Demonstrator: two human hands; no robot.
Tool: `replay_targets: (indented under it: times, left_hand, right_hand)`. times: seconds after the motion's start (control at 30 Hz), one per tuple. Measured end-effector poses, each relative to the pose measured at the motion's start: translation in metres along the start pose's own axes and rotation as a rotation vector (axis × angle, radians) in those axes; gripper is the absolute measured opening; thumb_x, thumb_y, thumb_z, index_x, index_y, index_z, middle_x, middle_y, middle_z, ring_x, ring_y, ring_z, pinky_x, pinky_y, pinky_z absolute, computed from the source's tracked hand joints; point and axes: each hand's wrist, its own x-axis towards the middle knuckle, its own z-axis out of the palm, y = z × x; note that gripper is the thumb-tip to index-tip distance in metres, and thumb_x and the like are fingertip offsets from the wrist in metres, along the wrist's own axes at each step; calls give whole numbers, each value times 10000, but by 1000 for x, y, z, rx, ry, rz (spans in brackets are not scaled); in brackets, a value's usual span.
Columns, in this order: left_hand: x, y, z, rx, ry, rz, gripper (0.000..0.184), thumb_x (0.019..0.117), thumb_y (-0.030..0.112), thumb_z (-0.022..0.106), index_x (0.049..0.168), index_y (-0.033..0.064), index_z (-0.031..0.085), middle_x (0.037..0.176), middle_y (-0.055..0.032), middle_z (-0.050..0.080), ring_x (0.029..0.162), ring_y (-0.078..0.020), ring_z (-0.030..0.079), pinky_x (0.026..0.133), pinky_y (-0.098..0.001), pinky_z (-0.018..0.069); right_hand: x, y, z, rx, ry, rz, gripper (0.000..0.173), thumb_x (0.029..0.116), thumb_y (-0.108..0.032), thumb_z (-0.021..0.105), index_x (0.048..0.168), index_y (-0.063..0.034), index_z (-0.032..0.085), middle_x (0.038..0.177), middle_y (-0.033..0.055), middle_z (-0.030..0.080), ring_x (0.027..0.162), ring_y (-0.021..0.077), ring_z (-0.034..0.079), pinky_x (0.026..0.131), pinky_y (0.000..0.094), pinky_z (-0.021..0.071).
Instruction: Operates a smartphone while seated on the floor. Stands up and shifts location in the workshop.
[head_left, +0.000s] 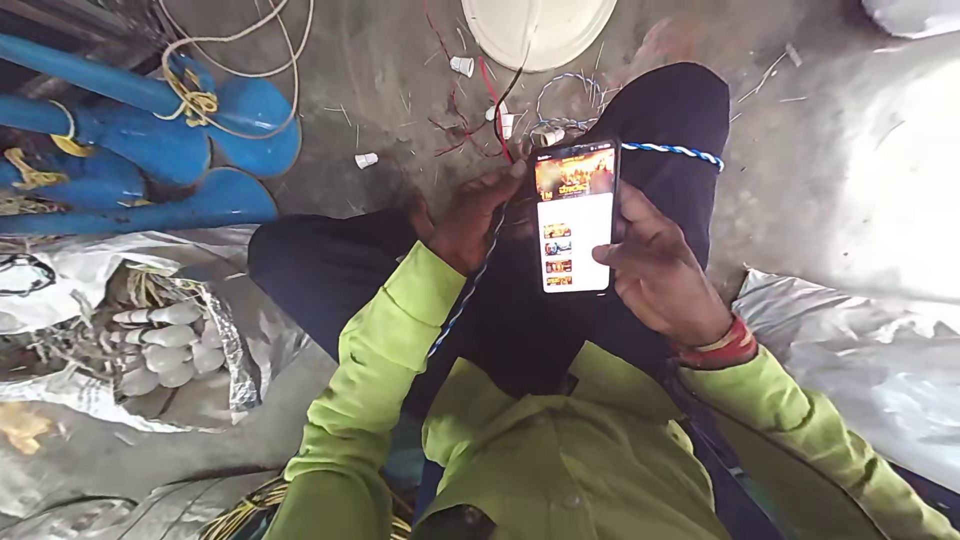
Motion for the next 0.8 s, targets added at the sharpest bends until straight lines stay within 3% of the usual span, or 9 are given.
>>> replay_targets:
  times: [0.37,0.53,0.63,0.73,0.8]
  left_hand:
    - [-2,-3,3,-5,-99,95,174,1064,129,530,1092,33,673,916,-68,729,773,-141,716,675,-311,627]
    - [-3,-3,7,-5,-68,123,180,1067,137,531,1113,21,660,915,-67,747,769,-138,733,681,-303,635]
    - [-2,-3,5,-63,-36,92,216,1068,156,535,1187,8,639,940,-90,742,794,-169,738,692,-329,639]
    - [0,-2,4,-101,-47,92,205,1058,142,553,1197,18,638,958,-103,745,815,-194,747,711,-357,647]
    - [0,-3,4,-96,-56,104,196,1056,137,557,1182,13,642,961,-99,748,820,-192,748,719,-353,647]
  right_hand:
    - [-11,0,0,-39,6,-75,776,900,123,450,1607,-144,274,1352,89,602,1087,169,683,868,345,617]
    - [-15,-6,-5,65,-78,-29,858,893,77,522,1631,-198,183,1412,72,568,1116,151,678,872,317,615]
    - [-19,-5,-6,146,-131,-2,777,873,56,548,1574,-145,279,1383,77,587,1108,153,677,869,322,614]
    - [-18,0,-7,160,-220,-25,883,837,90,580,1599,-130,193,1464,123,509,1223,225,621,950,400,588]
    - [-19,3,-6,177,-246,5,1066,797,153,622,1633,-204,66,1507,142,449,1287,300,580,979,498,577]
